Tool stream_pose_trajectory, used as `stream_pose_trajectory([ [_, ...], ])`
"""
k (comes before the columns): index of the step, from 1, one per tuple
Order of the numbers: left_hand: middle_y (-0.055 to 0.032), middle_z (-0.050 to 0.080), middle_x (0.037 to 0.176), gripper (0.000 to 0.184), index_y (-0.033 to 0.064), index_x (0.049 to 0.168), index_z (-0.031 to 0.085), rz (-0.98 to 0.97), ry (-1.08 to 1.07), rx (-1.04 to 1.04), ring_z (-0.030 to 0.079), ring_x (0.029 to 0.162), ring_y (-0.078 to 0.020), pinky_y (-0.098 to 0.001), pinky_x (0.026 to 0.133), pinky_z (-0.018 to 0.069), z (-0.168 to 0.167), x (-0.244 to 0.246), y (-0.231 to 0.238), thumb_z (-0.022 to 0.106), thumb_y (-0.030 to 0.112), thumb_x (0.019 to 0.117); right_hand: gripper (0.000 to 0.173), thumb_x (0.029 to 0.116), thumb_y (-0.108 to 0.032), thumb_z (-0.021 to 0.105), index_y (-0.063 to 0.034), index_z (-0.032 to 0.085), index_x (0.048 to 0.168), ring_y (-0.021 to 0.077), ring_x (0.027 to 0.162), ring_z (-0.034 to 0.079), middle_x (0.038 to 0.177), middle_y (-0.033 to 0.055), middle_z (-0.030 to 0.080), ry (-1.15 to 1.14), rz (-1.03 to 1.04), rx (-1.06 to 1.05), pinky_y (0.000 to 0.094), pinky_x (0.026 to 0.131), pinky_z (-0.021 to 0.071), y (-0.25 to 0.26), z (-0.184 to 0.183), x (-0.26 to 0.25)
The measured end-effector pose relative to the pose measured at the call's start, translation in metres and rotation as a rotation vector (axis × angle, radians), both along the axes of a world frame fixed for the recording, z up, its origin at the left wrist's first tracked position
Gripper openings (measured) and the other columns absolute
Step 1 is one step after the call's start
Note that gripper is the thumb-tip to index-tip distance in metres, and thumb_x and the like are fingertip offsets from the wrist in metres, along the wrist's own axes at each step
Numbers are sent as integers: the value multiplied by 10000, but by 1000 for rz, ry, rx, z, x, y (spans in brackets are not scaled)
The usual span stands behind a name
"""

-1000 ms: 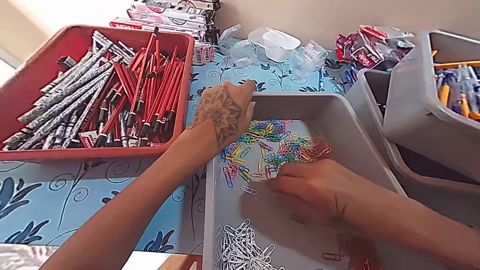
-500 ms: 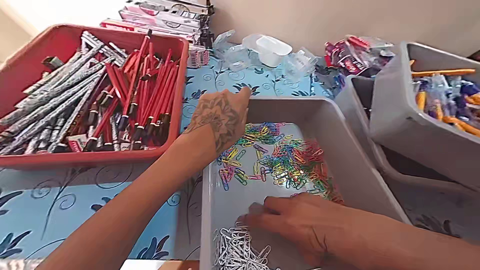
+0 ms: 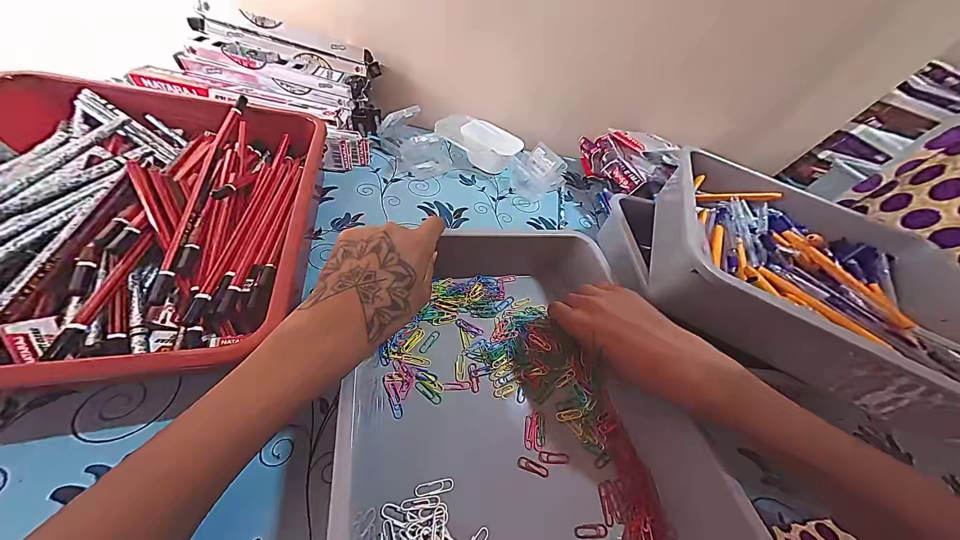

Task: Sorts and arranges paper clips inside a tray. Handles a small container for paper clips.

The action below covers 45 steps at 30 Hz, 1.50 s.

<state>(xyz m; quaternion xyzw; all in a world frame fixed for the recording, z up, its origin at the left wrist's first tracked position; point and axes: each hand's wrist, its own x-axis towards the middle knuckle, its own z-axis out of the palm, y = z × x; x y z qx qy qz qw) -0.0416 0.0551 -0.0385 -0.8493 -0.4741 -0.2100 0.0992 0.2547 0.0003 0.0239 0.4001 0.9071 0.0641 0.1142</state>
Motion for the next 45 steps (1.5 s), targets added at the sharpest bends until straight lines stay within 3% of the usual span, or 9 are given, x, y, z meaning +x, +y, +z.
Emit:
stream_pose_trajectory([
  [8, -130, 623, 713, 419, 78, 1266, 640, -24, 0, -16, 633, 567, -342, -476, 445, 444, 10, 6, -7, 412, 345, 1037, 311, 942, -111, 606, -74, 657, 1246, 151, 671, 638, 834, 23, 671, 453, 27, 4, 349, 596, 537, 11, 6, 13],
  [19, -155, 604, 687, 429, 45, 1251, 639, -52, -6, -7, 615, 544, -377, -503, 430, 418, 17, 8, -13, 411, 330, 1025, 169, 974, -173, 623, -91, 731, 1075, -67, 757, 615, 877, -71, 703, 725, 129, -352, 86, 670, 508, -21, 8, -11],
  [24, -187, 588, 678, 438, 50, 1292, 609, -42, 18, -68, 608, 546, -421, -545, 436, 413, 22, 7, -11, 410, 342, 1033, 162, 971, -68, 640, -12, 699, 1111, 7, 871, 699, 973, -27, 747, 1008, 260, -598, 150, 772, 602, -37, 34, -26],
  [29, -194, 582, 680, 411, 50, 1298, 597, -40, 33, -99, 609, 556, -428, -549, 444, 413, 27, 9, -11, 428, 323, 1041, 191, 971, -129, 602, -85, 716, 1119, -40, 831, 657, 957, -61, 721, 686, 193, -230, 107, 721, 557, -19, 25, -8],
  [33, -209, 623, 806, 279, -28, 1205, 591, 33, -134, -254, 639, 735, -427, -595, 634, 458, 47, 24, -31, 516, 199, 1060, 288, 961, -142, 587, -102, 698, 1224, 160, 789, 656, 973, 37, 676, 345, 84, -100, 342, 650, 536, -3, 13, 5],
  [36, -9, 518, 642, 251, 107, 865, 608, -240, -130, -289, 542, 549, -185, -391, 486, 407, 46, 14, -57, 538, 313, 990, 311, 952, -140, 616, -65, 685, 1245, 137, 838, 652, 1001, 51, 685, 429, 99, -245, 306, 744, 555, 11, 8, 17],
  [38, 124, 533, 640, 351, 236, 839, 658, -503, -98, -347, 538, 533, -4, -217, 433, 427, 23, 2, -79, 535, 548, 944, 481, 938, -233, 700, -70, 611, 1382, 189, 994, 661, 1150, 93, 678, 393, 84, -357, 365, 864, 556, 12, 7, 18],
  [41, -59, 593, 810, 617, 107, 949, 694, -627, 67, -572, 612, 682, -241, -426, 499, 468, -10, -8, -99, 560, 703, 863, 847, 825, -400, 845, -187, 465, 1552, 284, 1089, 618, 1309, 151, 570, 253, -1, -437, 450, 844, 549, 13, 6, 4],
  [45, -51, 506, 659, 541, 117, 753, 624, -648, 109, -603, 554, 549, -243, -397, 438, 386, -21, -8, -110, 560, 632, 906, 552, 887, -297, 802, -160, 611, 1387, 215, 939, 630, 1165, 130, 577, 271, 60, -445, 357, 752, 548, 23, 1, -5],
])
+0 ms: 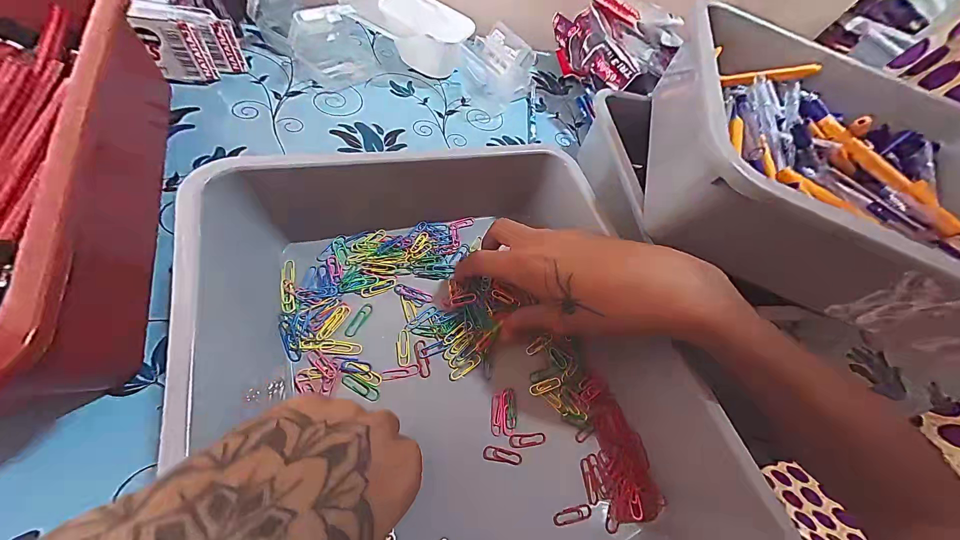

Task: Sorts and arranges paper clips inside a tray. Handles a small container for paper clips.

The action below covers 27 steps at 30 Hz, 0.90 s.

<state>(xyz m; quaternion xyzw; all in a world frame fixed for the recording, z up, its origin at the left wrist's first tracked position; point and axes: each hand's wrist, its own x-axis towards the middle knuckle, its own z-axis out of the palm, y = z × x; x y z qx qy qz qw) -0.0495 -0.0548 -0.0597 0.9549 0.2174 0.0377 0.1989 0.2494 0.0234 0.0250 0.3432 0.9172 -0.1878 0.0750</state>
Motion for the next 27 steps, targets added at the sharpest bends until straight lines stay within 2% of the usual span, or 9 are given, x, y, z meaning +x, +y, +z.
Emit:
stream_pose_trajectory([
  [3, -50, 556, 614, 353, 109, 702, 644, -13, -35, -175, 564, 531, -221, -401, 475, 385, 25, 13, -11, 643, 393, 911, 280, 938, -145, 712, -90, 703, 1212, 197, 940, 657, 1027, 85, 671, 136, 62, 75, 351, 797, 552, 9, -8, 1],
  [6, -42, 563, 606, 271, 90, 735, 680, -103, 53, -341, 561, 519, -197, -382, 468, 392, 49, 26, -4, 699, 305, 899, 135, 965, -64, 607, -62, 715, 1045, 158, 817, 633, 881, 47, 655, 273, -28, 205, 325, 699, 521, 7, -5, -1],
  [9, -83, 587, 630, 283, 29, 709, 662, -102, 279, -486, 606, 587, -236, -406, 533, 444, 66, 40, 9, 667, 188, 943, 209, 982, -89, 592, -70, 685, 1168, 93, 825, 633, 957, 38, 686, 348, -89, 280, 245, 709, 513, 6, 6, 2],
  [13, 73, 516, 571, 420, 177, 728, 610, 63, -87, -82, 520, 484, -45, -250, 411, 392, 42, 30, 28, 483, 435, 1034, 356, 965, -119, 580, -72, 629, 1315, 92, 887, 629, 1045, 35, 678, 273, -31, 216, 241, 756, 518, 2, 22, 19],
  [16, 44, 619, 845, 361, 185, 1052, 711, 277, -164, 259, 602, 700, -83, -275, 537, 458, 37, 41, 47, 452, 435, 1023, 497, 955, -270, 688, -129, 572, 1417, 132, 937, 634, 1093, 29, 649, 97, -28, 141, 299, 762, 537, 1, 20, 21],
  [18, -29, 603, 1164, 499, 275, 1405, 624, 265, -68, 293, 631, 970, -180, -339, 660, 502, 34, 44, 53, 392, 497, 1024, 734, 906, -395, 763, -166, 472, 1539, 228, 1031, 629, 1226, 95, 599, -19, -37, 98, 390, 798, 549, 0, 9, 15],
  [19, -72, 592, 1296, 536, 309, 1462, 581, 222, -36, 284, 628, 1091, -221, -373, 744, 532, 31, 44, 53, 377, 540, 1024, 799, 878, -429, 790, -181, 457, 1560, 291, 1095, 615, 1292, 134, 586, -56, -52, 93, 441, 823, 540, -1, 3, 10],
  [22, -88, 599, 1340, 477, 299, 1347, 662, 100, -37, 246, 605, 1184, -260, -425, 882, 531, 24, 46, 52, 406, 506, 1003, 658, 889, -382, 791, -171, 562, 1468, 347, 1116, 597, 1294, 174, 569, -80, -43, 110, 450, 793, 526, -5, -3, -1],
  [27, -4, 584, 882, 240, 187, 998, 742, 193, -38, 259, 635, 728, -149, -296, 541, 503, 33, 43, 56, 530, 293, 958, 216, 935, -105, 712, -122, 715, 1150, 186, 828, 627, 973, 72, 605, 22, 10, 96, 309, 654, 511, -6, -6, -4],
])
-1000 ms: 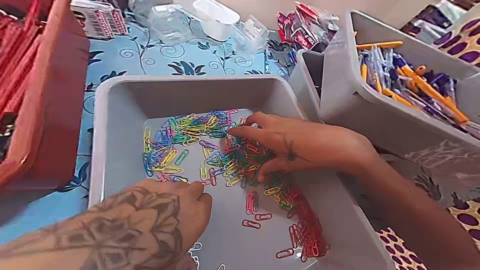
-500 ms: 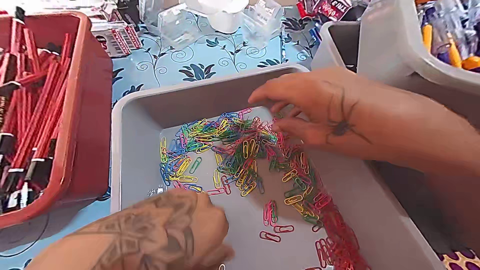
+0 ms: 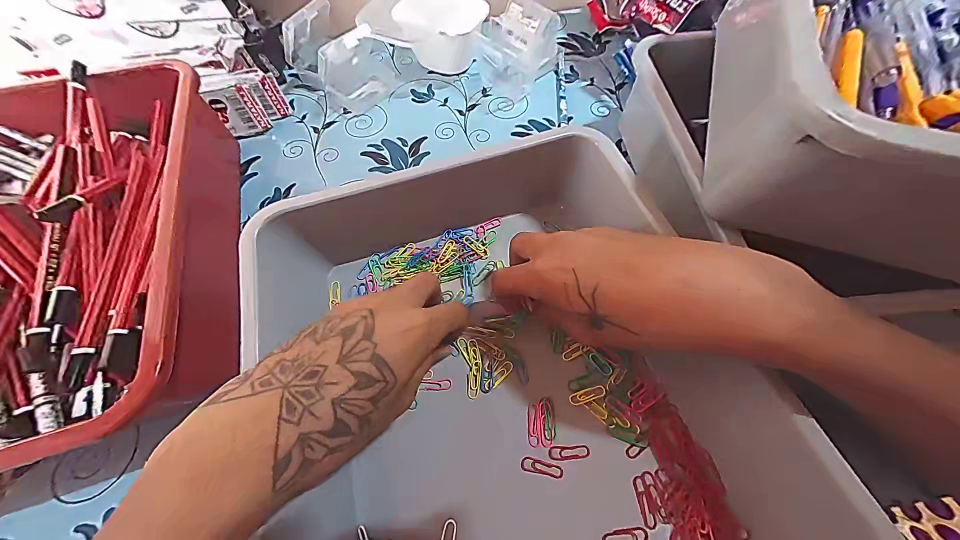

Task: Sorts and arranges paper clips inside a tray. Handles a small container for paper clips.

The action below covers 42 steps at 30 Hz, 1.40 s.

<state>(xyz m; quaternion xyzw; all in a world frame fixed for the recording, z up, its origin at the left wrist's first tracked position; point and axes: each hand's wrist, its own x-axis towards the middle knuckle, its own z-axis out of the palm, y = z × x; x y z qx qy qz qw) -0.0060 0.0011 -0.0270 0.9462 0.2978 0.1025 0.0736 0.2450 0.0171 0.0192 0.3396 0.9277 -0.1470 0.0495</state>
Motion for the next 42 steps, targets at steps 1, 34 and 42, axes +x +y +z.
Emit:
stream_pose_trajectory([
  [1, 7, 570, 858, 236, 176, 963, 726, 5, 15, 14, 621, 712, -136, -284, 535, 494, 1, -2, 2, 512, 275, 961, 187, 944, -95, 693, -116, 722, 1128, 178, 815, 625, 947, 63, 612, 18, -2, 7, 312, 658, 511, 1, -1, 1],
  [34, -102, 669, 977, 325, 89, 1222, 670, 251, 79, -63, 676, 862, -293, -472, 723, 548, 17, -19, 21, 748, 121, 909, 187, 923, -104, 600, -133, 660, 1097, 95, 772, 584, 896, -14, 599, 318, -61, 193, 252, 626, 472, 12, 6, 13],
  [42, -10, 727, 938, 167, 104, 1137, 695, 367, -404, -142, 666, 742, -46, -217, 672, 545, 35, -17, 22, 633, 81, 984, 220, 998, -99, 524, -142, 678, 1150, -30, 742, 581, 875, -59, 658, 388, -70, 186, 136, 647, 469, 15, 20, 14],
])
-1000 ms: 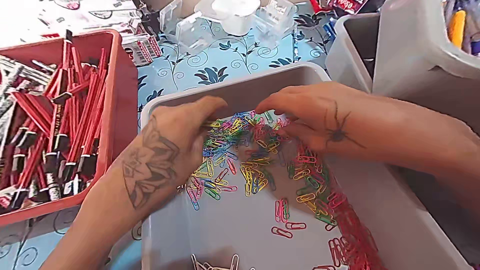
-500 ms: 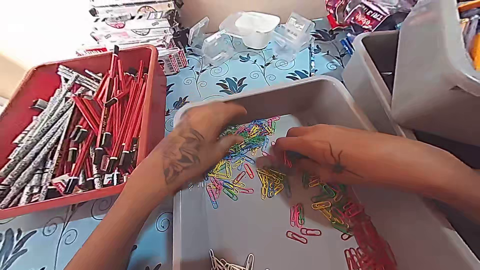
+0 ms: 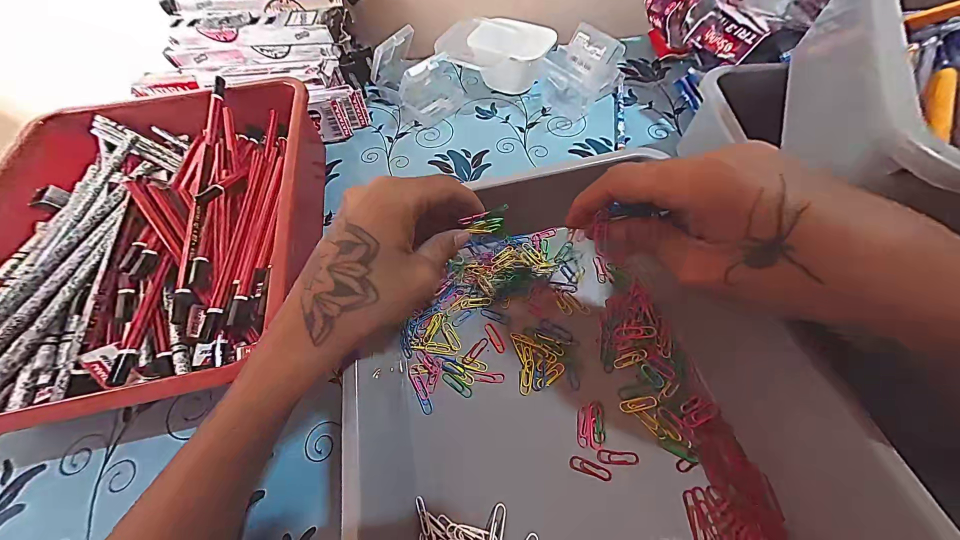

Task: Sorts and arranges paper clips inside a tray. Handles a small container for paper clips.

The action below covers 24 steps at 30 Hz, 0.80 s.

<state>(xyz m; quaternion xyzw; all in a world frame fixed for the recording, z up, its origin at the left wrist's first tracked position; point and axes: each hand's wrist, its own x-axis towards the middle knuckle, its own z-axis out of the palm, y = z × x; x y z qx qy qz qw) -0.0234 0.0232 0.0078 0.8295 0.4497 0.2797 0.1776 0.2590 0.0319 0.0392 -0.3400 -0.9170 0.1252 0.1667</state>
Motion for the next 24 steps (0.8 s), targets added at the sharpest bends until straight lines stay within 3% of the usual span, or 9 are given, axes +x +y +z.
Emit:
stream_pose_trajectory([
  [2, 40, 722, 1010, 198, 116, 1156, 687, -24, -64, -47, 670, 836, 42, -131, 743, 552, 0, -1, 4, 601, 74, 983, 290, 991, -66, 510, -128, 664, 1228, -42, 881, 625, 1021, -51, 689, 49, 83, -109, 120, 766, 527, 5, 2, 4],
  [4, 28, 713, 1099, 242, 93, 1201, 669, -53, -120, -86, 689, 926, 42, -131, 808, 580, 1, -1, 8, 591, 52, 976, 331, 1003, -68, 526, -101, 612, 1320, -17, 1048, 644, 1201, -13, 673, 88, 138, -172, 148, 895, 555, 8, 2, 5],
  [6, 15, 700, 1139, 281, 86, 1237, 649, -63, -130, -84, 678, 956, 43, -126, 836, 564, 1, 0, 10, 587, 42, 966, 357, 1004, -53, 527, -80, 582, 1355, 2, 1083, 648, 1278, 22, 659, 114, 108, -170, 157, 908, 554, 6, 2, 1],
  [9, 24, 703, 1075, 308, 70, 1240, 634, -38, -162, -61, 681, 899, 50, -113, 796, 569, 1, 1, 10, 654, 51, 933, 302, 1014, -74, 551, -96, 606, 1311, -26, 923, 676, 1123, -11, 717, 163, 29, -118, 127, 794, 565, 4, 0, -6],
  [14, 38, 709, 1086, 338, 95, 1226, 645, 0, -126, -29, 683, 941, 44, -130, 841, 565, -4, 0, 10, 726, 175, 907, 481, 968, -220, 647, -145, 550, 1433, 11, 1035, 652, 1197, -13, 689, -45, 96, -126, 175, 856, 552, -1, 8, 9],
  [16, 35, 712, 1104, 341, 107, 1233, 646, -2, -90, -18, 692, 950, 33, -146, 843, 579, -7, 0, 10, 719, 223, 921, 579, 930, -303, 713, -154, 548, 1464, 92, 967, 648, 1125, 16, 691, -216, 132, -188, 265, 803, 545, -10, 9, 21],
  [18, -8, 709, 1104, 311, 109, 1236, 639, -10, -48, -15, 708, 925, -28, -202, 816, 593, -9, -3, 8, 702, 229, 956, 728, 870, -262, 813, -127, 502, 1515, 255, 1133, 626, 1314, 136, 627, -441, 82, -300, 393, 917, 536, -25, 7, 15],
  [20, -17, 716, 1082, 293, 124, 1225, 644, -10, -9, 5, 718, 893, -56, -231, 788, 601, -13, -6, 8, 684, 259, 968, 675, 900, -152, 778, -98, 495, 1510, 361, 1176, 570, 1357, 208, 533, -575, 0, -333, 463, 906, 520, -35, 1, -1],
  [24, -45, 726, 1013, 298, 117, 1207, 656, -19, 51, 27, 720, 825, -124, -341, 753, 605, -18, -6, 9, 650, 301, 973, 439, 919, -73, 733, -68, 615, 1342, 242, 910, 622, 1079, 130, 590, -476, 85, -310, 365, 743, 528, -23, -8, -12],
])
